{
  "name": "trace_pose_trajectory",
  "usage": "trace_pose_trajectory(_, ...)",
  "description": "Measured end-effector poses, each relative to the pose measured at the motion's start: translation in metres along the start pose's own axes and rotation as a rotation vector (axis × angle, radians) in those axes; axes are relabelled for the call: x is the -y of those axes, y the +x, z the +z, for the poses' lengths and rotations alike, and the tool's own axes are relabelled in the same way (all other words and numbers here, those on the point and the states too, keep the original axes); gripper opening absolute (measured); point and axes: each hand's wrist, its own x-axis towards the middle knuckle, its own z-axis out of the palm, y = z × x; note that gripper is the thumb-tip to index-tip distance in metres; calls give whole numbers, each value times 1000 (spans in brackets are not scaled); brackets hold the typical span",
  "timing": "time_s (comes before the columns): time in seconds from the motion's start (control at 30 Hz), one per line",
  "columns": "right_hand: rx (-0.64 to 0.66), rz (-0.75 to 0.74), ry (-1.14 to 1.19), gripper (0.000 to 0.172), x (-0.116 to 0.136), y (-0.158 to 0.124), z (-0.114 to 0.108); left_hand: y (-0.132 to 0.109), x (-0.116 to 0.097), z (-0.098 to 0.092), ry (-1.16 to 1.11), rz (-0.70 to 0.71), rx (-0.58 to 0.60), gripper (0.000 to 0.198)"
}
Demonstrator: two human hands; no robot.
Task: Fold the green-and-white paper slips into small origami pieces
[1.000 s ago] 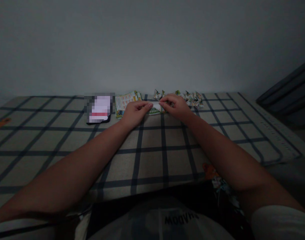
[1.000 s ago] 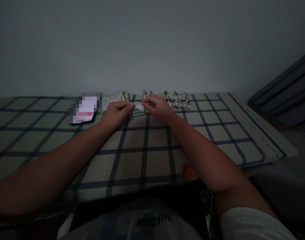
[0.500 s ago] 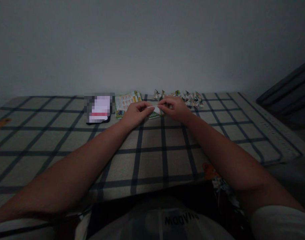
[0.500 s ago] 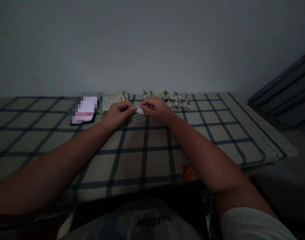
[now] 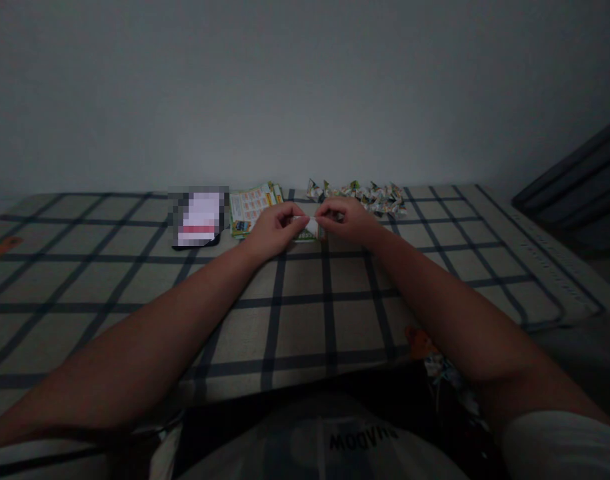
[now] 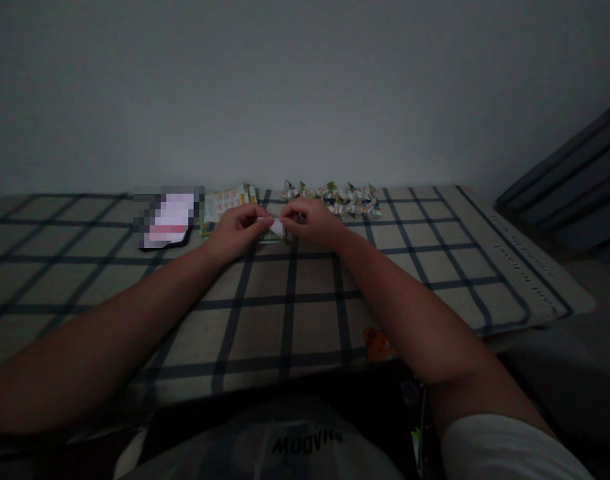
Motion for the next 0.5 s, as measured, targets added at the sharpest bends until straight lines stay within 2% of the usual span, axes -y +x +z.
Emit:
trace_pose_trajectory(0.13, 38, 2, 5, 27, 0, -1, 1, -1, 1, 0, 27, 24, 33, 27)
trace_pose_trajectory(0.33, -44, -70, -42, 24, 5, 1, 0, 0, 1, 2, -53, -36, -4, 29)
trace_pose_trajectory(0.5, -92, -67, -24, 21, 4, 1, 0, 1, 2, 3, -104, -54, 22, 32)
